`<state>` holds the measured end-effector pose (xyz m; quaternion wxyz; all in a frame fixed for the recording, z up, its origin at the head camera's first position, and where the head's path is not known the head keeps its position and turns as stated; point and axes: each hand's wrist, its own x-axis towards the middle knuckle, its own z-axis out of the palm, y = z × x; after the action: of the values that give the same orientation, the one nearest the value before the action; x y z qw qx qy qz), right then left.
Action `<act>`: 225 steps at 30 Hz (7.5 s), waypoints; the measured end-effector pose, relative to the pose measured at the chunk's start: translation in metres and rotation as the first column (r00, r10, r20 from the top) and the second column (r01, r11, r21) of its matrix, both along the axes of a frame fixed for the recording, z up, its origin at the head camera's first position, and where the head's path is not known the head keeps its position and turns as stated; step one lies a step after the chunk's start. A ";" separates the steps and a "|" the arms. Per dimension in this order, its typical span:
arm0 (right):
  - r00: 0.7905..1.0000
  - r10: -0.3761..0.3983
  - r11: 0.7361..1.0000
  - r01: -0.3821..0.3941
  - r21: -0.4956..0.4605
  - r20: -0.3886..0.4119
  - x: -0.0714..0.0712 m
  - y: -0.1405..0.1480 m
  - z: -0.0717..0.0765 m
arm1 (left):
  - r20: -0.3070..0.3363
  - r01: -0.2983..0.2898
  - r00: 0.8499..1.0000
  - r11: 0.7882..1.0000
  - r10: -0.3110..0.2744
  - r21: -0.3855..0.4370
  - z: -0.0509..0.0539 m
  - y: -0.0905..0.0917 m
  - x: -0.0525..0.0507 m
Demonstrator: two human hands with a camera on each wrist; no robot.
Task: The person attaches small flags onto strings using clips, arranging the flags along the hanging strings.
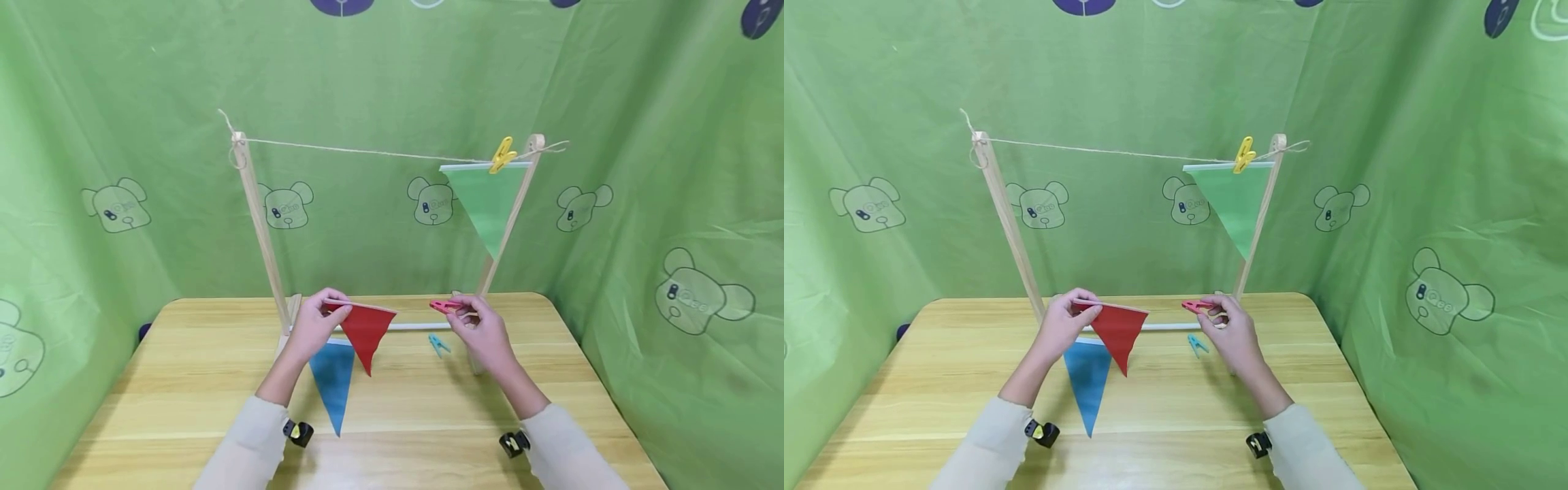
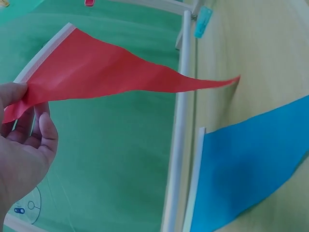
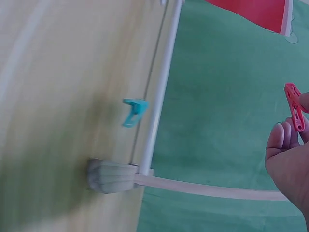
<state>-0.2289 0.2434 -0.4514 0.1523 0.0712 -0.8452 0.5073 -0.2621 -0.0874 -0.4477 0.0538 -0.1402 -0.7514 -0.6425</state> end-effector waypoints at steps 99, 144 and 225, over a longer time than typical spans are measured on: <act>0.900 0.110 0.994 -0.099 0.047 -0.422 -0.026 -0.034 0.207 | -0.126 0.005 0.991 0.931 0.043 0.364 0.131 0.033 -0.041; 0.966 0.109 0.925 -0.012 0.379 -0.234 -0.043 -0.051 0.309 | -0.071 -0.008 0.996 0.853 0.053 0.523 0.185 0.049 -0.059; 0.926 0.226 0.775 0.017 0.631 -0.302 -0.070 -0.073 0.307 | 0.024 -0.065 0.998 0.800 0.063 0.597 0.205 0.076 -0.063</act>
<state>-0.2988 0.1701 -0.1441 0.2438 0.2573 -0.9166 0.1852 -0.3249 -0.0118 -0.2424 0.1158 -0.0895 -0.5155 -0.8443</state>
